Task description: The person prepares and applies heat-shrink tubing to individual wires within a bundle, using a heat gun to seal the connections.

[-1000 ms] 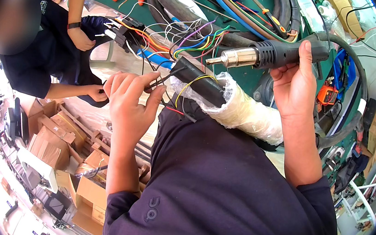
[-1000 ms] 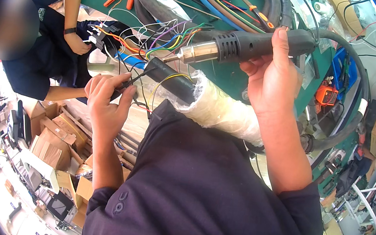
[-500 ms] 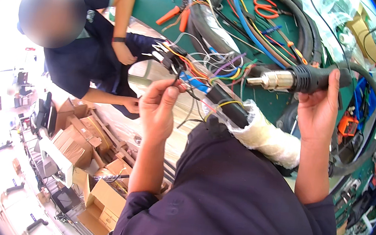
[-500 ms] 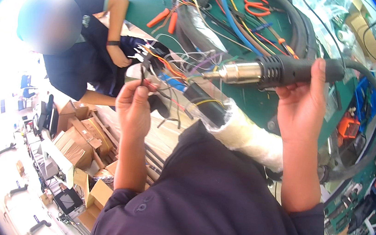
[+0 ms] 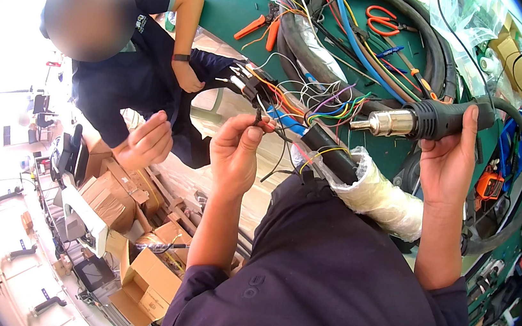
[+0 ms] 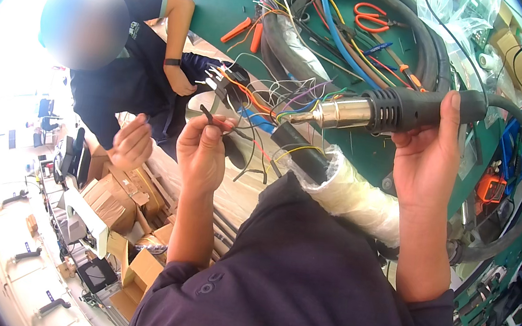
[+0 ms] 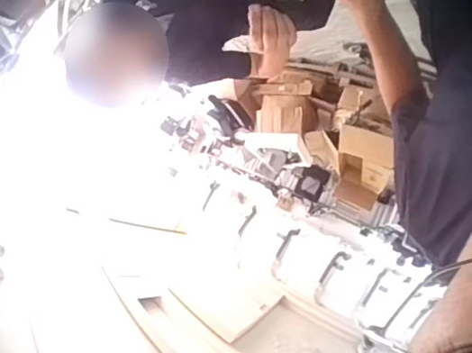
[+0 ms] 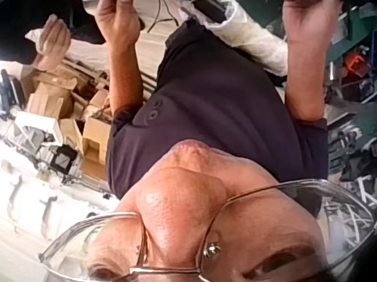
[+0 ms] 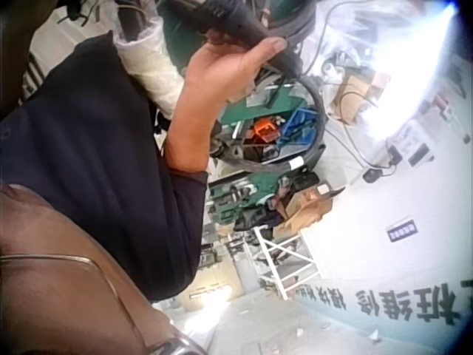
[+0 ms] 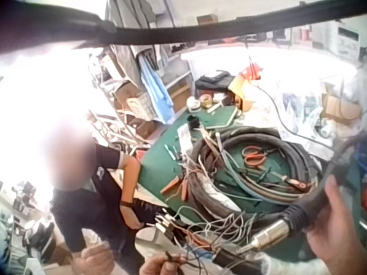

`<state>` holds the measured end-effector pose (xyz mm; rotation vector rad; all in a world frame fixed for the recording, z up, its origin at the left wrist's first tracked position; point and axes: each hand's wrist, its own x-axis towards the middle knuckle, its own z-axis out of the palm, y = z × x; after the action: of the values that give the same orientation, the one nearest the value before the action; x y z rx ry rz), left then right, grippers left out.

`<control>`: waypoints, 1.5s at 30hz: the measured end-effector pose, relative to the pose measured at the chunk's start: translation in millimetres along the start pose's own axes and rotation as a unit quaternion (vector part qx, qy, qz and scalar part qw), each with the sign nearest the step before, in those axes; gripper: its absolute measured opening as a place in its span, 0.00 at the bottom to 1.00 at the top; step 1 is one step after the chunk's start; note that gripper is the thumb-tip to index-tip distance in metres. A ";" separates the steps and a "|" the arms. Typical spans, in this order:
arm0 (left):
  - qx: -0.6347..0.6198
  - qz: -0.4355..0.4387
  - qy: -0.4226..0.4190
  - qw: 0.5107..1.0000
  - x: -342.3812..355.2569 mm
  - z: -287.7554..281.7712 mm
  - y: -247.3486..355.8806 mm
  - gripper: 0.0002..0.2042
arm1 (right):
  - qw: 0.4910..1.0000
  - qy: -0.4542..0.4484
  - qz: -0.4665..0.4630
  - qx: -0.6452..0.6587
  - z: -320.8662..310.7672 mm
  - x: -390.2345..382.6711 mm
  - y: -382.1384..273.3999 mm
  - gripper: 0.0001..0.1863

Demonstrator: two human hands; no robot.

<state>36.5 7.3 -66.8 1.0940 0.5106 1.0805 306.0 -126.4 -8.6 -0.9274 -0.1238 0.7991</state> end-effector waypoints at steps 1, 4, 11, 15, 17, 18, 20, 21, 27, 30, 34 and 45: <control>0.001 0.001 -0.002 1.000 0.8 -0.2 0.4 0.08 | 1.000 0.005 -0.001 -0.004 0.6 0.1 0.2 0.14; -0.006 -0.011 0.001 1.000 0.9 -1.9 1.3 0.07 | 1.000 0.018 -0.002 -0.008 3.0 -0.1 0.6 0.14; -0.152 -0.108 0.083 0.979 12.9 3.2 9.4 0.05 | 0.999 0.036 -0.002 -0.003 11.3 -3.8 0.1 0.14; -0.179 -0.094 0.100 0.974 26.0 -3.8 4.2 0.05 | 0.999 0.049 -0.002 -0.003 20.0 -6.1 0.4 0.14; -0.189 -0.087 0.104 0.973 29.0 -5.0 1.5 0.05 | 0.999 0.042 -0.001 -0.009 20.3 -7.1 0.3 0.14; -0.193 -0.082 0.107 0.972 29.1 -5.6 0.8 0.05 | 0.999 0.039 -0.001 -0.011 20.6 -7.2 0.3 0.15; -0.199 -0.075 0.114 0.970 28.2 -5.3 0.2 0.05 | 0.999 0.042 0.000 -0.008 21.3 -7.5 -0.3 0.15; -0.201 -0.072 0.117 0.970 26.9 -4.9 0.1 0.05 | 0.999 0.043 0.001 -0.006 21.6 -7.5 -0.7 0.15; -0.195 -0.076 0.103 0.972 19.9 -6.0 0.4 0.06 | 0.999 0.038 0.000 -0.007 21.8 -9.4 -1.5 0.16; -0.170 -0.086 0.073 0.979 16.2 -5.7 -2.4 0.06 | 1.000 0.022 0.003 -0.010 13.1 -8.8 -0.3 0.16; -0.139 -0.084 0.049 0.986 10.4 -5.2 -4.1 0.06 | 1.000 0.012 0.001 -0.004 14.9 -10.8 -0.8 0.16; -0.127 -0.086 0.063 0.986 5.4 -7.1 -6.6 0.07 | 1.000 0.008 -0.001 -0.001 15.3 -12.8 -0.6 0.16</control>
<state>36.2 14.9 -74.8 0.7475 0.5415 1.0340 290.7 -124.9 4.3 -0.9357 -0.1120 0.7909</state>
